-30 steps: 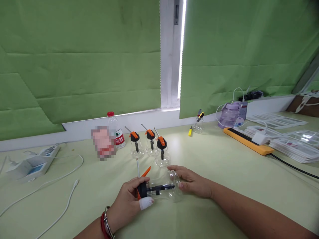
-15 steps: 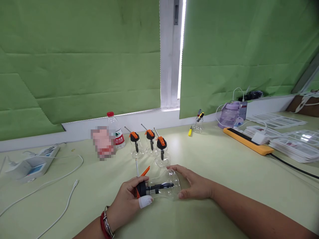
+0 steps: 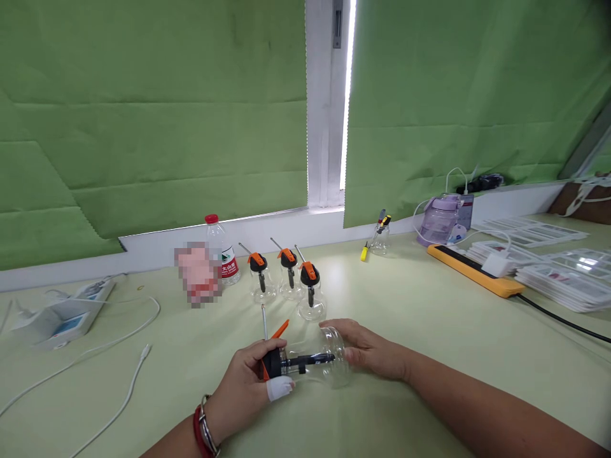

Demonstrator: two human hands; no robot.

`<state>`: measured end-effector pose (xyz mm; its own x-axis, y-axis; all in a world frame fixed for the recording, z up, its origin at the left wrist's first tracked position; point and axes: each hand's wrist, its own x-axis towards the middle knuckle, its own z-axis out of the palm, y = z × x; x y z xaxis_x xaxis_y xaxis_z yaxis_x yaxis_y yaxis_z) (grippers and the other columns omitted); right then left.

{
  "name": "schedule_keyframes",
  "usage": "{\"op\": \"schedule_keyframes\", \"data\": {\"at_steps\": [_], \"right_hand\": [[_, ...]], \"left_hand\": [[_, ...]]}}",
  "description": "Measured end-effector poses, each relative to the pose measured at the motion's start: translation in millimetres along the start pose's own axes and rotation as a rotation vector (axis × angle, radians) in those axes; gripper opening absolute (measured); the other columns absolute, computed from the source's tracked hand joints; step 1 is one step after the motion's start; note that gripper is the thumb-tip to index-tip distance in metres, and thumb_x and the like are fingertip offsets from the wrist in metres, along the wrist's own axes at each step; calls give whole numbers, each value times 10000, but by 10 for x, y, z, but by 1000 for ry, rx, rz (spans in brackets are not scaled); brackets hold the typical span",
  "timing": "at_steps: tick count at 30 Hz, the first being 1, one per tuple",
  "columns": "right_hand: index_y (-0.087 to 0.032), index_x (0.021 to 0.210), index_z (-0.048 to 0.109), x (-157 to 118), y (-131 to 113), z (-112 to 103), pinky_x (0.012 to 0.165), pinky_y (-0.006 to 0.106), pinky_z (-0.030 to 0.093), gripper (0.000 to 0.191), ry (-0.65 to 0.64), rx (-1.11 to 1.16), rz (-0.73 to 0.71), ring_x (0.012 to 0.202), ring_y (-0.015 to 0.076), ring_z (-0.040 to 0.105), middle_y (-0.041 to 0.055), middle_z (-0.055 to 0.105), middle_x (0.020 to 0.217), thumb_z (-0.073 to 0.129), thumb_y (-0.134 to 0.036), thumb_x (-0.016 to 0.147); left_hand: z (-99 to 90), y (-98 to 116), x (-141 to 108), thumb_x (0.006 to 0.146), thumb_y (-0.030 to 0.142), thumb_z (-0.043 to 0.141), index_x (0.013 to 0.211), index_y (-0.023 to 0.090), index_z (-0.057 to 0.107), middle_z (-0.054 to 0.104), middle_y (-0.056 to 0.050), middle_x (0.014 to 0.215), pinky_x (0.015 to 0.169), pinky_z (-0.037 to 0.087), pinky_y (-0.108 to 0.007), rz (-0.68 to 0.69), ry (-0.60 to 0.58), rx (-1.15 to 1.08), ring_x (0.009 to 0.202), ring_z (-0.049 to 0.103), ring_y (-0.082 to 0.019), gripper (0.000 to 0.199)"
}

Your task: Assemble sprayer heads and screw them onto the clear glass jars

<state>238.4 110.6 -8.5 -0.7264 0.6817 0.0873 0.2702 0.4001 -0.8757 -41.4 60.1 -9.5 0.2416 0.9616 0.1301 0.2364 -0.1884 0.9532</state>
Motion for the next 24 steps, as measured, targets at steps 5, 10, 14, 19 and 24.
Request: {"op": "schedule_keyframes", "data": {"at_steps": [5, 10, 14, 19, 24], "right_hand": [[-241, 1411, 283, -12, 67, 10, 1066, 493, 266, 943, -9, 101, -5, 1289, 322, 351, 135, 390, 1383, 722, -574, 645], [-223, 1370, 394, -11, 16, -9, 1075, 502, 258, 762, 18, 60, 46, 1300, 335, 333, 121, 393, 1396, 664, -538, 731], [-171, 1128, 631, 18, -64, -13, 1076, 479, 269, 521, 9, 19, 39, 1317, 332, 313, 122, 394, 1409, 512, -580, 829], [-146, 1034, 674, 34, -121, 6, 1064, 438, 298, 554, -1, -6, 21, 1272, 304, 384, 137, 418, 1384, 380, -592, 886], [-230, 1408, 311, -4, 21, 7, 1088, 486, 234, 751, 0, 56, 4, 1338, 304, 277, 121, 331, 1436, 590, -553, 790]], "left_hand": [[0, -27, 11, 585, 296, 812, 1029, 162, 681, 575, -30, 813, 634, 463, -243, -37, 22, -42, 688, 496, -133, 482], [1, -26, 3, 586, 296, 811, 1040, 165, 677, 575, -25, 807, 627, 459, -241, -30, 14, -37, 670, 491, -125, 491], [1, -6, 0, 580, 298, 812, 1035, 168, 680, 565, -20, 795, 631, 452, -245, -3, 2, 2, 674, 490, -128, 491], [-3, -11, 3, 586, 296, 810, 1040, 170, 676, 551, -14, 787, 630, 446, -244, 13, 2, 26, 670, 482, -125, 490], [2, -9, 7, 584, 304, 809, 1027, 166, 677, 545, -15, 796, 624, 450, -242, -24, 7, -33, 675, 487, -126, 483]]}}
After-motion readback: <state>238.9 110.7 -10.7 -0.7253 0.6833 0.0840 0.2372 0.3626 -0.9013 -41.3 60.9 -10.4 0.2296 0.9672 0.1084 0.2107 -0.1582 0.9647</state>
